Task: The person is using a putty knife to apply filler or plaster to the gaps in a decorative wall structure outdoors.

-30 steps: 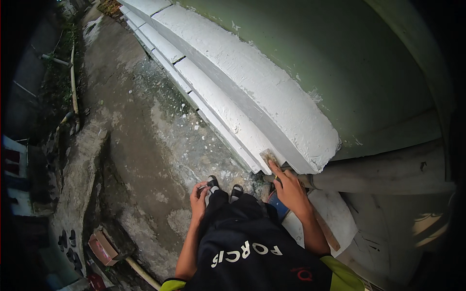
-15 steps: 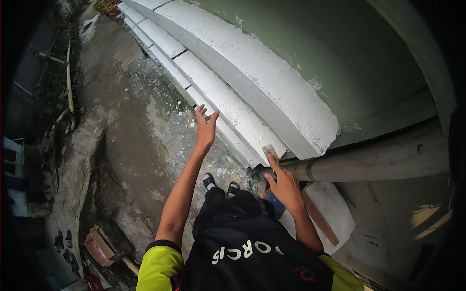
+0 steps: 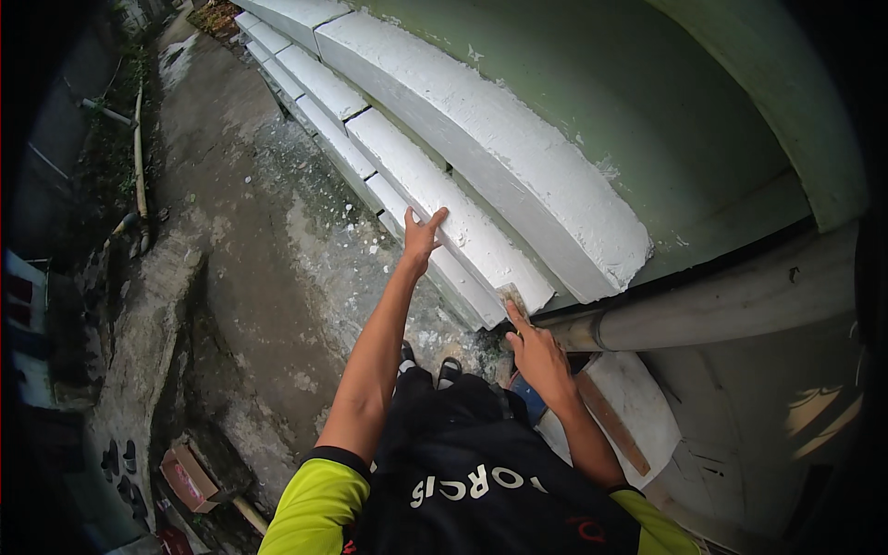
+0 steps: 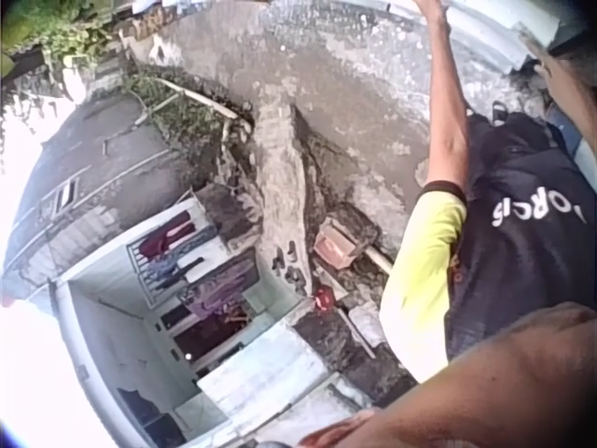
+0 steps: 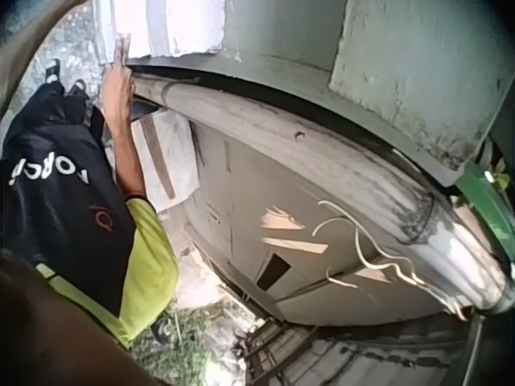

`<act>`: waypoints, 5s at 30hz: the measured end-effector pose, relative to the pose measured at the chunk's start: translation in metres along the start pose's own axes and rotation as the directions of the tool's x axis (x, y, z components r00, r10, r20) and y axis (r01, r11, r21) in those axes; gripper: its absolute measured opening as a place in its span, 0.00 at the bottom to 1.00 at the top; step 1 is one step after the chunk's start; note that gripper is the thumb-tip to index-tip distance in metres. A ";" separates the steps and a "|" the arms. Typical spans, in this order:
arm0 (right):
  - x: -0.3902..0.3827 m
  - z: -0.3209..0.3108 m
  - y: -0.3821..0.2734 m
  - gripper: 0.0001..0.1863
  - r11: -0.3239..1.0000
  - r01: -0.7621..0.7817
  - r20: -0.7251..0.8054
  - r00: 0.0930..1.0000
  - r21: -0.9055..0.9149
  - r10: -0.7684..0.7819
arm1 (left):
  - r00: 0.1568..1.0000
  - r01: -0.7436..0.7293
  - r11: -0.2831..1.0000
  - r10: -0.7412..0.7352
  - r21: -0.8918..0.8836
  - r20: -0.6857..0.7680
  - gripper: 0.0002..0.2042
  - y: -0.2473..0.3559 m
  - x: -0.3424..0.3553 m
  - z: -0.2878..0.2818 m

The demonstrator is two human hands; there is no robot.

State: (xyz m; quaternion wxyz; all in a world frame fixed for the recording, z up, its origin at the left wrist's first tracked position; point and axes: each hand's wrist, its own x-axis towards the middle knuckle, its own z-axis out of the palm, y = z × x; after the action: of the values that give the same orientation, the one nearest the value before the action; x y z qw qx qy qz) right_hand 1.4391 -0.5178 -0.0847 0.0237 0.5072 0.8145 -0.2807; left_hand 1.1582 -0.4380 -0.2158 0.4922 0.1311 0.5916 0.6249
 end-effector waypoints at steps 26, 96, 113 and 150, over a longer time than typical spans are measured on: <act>0.088 -0.007 -0.041 0.31 0.976 0.196 0.165 0.970 -0.091 -0.179 | 0.998 -0.055 0.997 0.054 0.048 0.019 0.53 -0.001 0.005 -0.008; -0.022 -0.021 0.023 0.35 0.978 -0.207 0.022 0.978 0.007 0.207 | 0.983 -0.172 0.978 0.179 0.118 -0.051 0.52 -0.013 0.006 -0.006; -0.029 -0.033 0.021 0.34 0.966 0.143 -0.005 0.989 0.215 -0.145 | 0.680 -0.369 0.499 0.720 0.784 -0.139 0.37 -0.035 -0.072 -0.013; 0.157 -0.014 -0.124 0.43 0.958 0.135 0.126 0.986 -0.255 -0.106 | 0.953 -0.257 0.825 0.303 0.503 -0.009 0.22 -0.083 -0.097 -0.187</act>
State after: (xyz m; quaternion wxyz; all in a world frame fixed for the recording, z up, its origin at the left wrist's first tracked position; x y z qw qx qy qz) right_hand 1.2627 -0.4240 -0.0696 0.1188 0.4325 0.8713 -0.1993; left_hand 1.1042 -0.6424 -0.2971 0.3181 0.3106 0.7276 0.5224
